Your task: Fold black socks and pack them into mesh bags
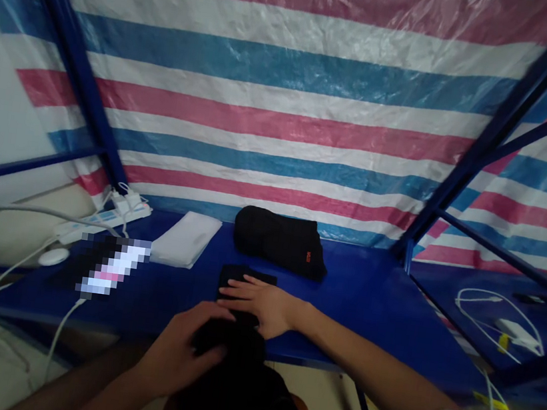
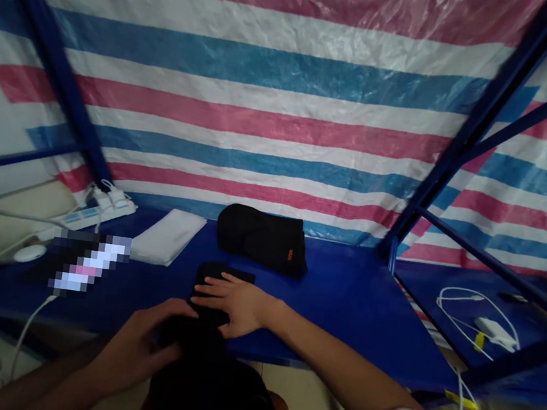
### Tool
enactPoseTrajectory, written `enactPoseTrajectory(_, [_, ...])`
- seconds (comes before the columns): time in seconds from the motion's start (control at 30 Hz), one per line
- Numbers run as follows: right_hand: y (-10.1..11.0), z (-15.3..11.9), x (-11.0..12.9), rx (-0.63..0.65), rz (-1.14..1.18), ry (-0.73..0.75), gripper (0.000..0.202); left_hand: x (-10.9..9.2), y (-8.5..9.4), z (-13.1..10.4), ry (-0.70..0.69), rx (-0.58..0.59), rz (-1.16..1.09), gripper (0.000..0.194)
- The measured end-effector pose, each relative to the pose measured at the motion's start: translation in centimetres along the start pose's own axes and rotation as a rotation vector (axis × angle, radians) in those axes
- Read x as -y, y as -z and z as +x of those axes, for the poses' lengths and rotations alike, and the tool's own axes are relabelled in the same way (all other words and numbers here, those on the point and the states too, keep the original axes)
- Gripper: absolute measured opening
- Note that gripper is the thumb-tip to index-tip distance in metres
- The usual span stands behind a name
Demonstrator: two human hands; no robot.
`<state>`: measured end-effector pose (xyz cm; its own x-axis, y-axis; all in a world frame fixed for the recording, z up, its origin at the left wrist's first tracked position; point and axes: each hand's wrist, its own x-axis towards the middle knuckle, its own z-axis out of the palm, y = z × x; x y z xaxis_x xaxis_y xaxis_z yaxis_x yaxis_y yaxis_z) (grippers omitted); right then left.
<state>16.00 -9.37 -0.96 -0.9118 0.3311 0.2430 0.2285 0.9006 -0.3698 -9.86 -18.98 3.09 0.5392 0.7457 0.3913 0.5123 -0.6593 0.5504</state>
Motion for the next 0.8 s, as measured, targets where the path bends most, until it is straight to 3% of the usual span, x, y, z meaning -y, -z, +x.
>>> enactPoseTrajectory(0.1, [0.0, -0.5, 0.7, -0.042, 0.119, -0.041, 0.067, -0.7, -0.2, 2.9, 0.232, -0.02, -0.112, 0.038])
enactPoseTrajectory(0.2, [0.6, -1.5, 0.3, -0.25, 0.212, -0.259, 0.04, 0.7, -0.3, 5.9, 0.357, -0.044, -0.137, 0.043])
enactPoseTrajectory(0.3, [1.5, -2.1, -0.8, -0.552, 0.227, -0.54, 0.029, 2.8, -0.6, 8.7, 0.359, -0.016, -0.105, 0.045])
enactPoseTrajectory(0.37, [1.8, -2.2, -1.4, -0.663, 0.245, -0.67, 0.034, 3.9, -0.9, 10.3, 0.328, 0.011, -0.036, 0.044])
enactPoseTrajectory(0.5, [1.9, -2.0, -2.0, -0.63, 0.329, -0.749, 0.043, 6.1, -2.3, 12.4, 0.279, 0.03, 0.184, 0.04])
enactPoseTrajectory(0.6, [1.6, -1.9, -2.5, -0.558, 0.305, -0.835, 0.04, 7.7, -3.0, 12.5, 0.235, 0.075, 0.217, 0.042])
enactPoseTrajectory(0.7, [1.5, -1.9, -3.2, -0.471, 0.285, -0.868, 0.05, 8.7, -2.7, 11.9, 0.243, 0.127, 0.197, 0.053])
enactPoseTrajectory(0.8, [1.9, -1.8, -3.6, -0.398, 0.272, -0.837, 0.05, 8.8, -1.4, 11.7, 0.298, 0.294, 0.141, 0.056])
